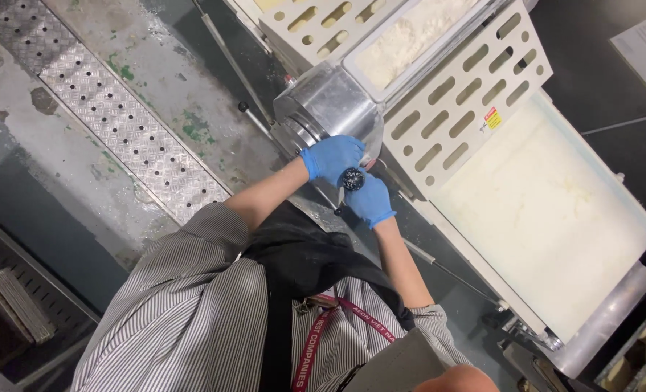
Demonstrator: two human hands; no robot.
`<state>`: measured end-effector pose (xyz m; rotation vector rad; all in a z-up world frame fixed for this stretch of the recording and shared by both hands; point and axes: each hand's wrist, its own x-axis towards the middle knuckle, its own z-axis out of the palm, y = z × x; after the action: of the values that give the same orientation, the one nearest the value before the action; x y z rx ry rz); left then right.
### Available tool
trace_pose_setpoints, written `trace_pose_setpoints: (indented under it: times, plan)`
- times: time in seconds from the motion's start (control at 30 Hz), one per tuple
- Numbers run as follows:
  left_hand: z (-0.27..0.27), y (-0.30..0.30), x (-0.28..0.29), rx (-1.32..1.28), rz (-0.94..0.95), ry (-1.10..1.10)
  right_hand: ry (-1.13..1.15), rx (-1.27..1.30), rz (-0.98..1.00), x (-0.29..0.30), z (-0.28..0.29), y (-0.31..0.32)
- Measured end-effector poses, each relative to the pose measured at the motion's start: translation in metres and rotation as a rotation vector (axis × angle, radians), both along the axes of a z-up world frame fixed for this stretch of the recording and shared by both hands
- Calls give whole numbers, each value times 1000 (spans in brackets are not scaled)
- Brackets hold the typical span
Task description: Flattening dough using an industrial dough sheeter machine.
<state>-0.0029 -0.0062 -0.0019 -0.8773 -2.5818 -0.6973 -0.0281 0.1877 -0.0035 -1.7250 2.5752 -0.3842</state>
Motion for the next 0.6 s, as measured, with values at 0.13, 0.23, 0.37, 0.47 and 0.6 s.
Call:
trace_pose_setpoints:
  times: [0.13,0.23,0.37,0.47,0.6]
  plan:
    - [10,-4,3,67,56,32,-28,16,-15,-2,-22,-11]
    - [29,-6,16,162,105,37,-27,68,-96,-26,-8,-13]
    - [35,-13,33,240,114,190,-33,-98,-426,-79,57,-51]
    - [7,-12,55,267,198,166,115,-490,-197,-99,101,-112]
    - [-20,-24,100,205,361,232,350,-527,-197,-117,44,-166]
